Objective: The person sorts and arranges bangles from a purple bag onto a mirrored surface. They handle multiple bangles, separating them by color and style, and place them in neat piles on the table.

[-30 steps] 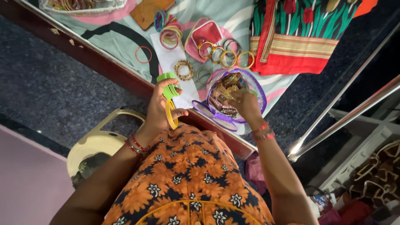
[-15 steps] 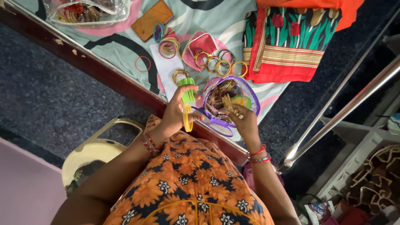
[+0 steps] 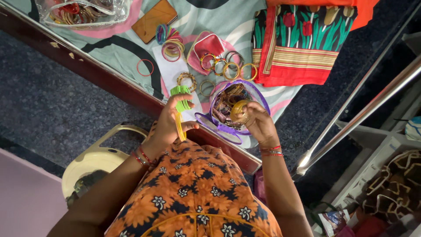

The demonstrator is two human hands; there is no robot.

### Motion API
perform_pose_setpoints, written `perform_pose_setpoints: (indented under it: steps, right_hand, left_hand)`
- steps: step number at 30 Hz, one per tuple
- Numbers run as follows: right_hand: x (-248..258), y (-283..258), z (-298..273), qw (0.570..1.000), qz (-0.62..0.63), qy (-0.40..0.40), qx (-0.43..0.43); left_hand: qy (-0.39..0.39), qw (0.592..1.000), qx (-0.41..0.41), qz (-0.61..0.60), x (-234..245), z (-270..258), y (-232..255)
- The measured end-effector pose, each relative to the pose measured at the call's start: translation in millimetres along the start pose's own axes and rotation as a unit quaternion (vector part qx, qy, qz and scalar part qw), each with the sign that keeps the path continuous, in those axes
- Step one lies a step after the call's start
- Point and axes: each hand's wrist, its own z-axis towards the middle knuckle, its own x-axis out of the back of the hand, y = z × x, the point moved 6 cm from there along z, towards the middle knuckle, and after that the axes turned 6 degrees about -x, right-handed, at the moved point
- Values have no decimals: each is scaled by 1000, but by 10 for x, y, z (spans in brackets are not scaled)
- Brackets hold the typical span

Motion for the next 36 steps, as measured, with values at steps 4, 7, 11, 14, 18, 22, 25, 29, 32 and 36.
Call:
perform_pose_setpoints:
  steps: [4, 7, 11, 14, 18, 22, 25, 29, 32, 36]
  right_hand:
    - [-70, 75, 227, 880, -469, 34, 56]
    - [-107, 281, 496, 584, -802, 110, 63]
    - [-147, 582, 701, 352, -929, 111, 28]
    - [-75, 634, 732, 316, -942, 114, 25]
    - [-240, 312, 506, 449, -843, 222, 198]
    - [-68, 122, 245, 717, -655, 228, 70]
    - [-201, 88, 11, 866, -468, 167, 52]
    - [-607, 76, -267, 927, -345, 139, 45]
    - [-1071, 9, -392, 939, -312, 115, 88]
    - [-1638, -20, -488, 944, -286, 97, 131]
  left_hand:
    - [-12, 991, -62, 117, 29, -9, 81]
    - [-15, 992, -66, 109, 50, -34, 95]
    - [-18, 988, -87, 130, 30, -17, 169]
    - [-19, 991, -64, 112, 17, -15, 231]
    - [-9, 988, -58, 142, -25, -16, 353]
    - [3, 989, -38, 141, -10, 33, 365]
    - [-30, 981, -100, 162, -103, 83, 402]
    - [-54, 984, -87, 144, -143, 167, 309]
    - [-74, 985, -66, 138, -143, 225, 329]
    - [-113, 971, -79, 193, -132, 302, 503]
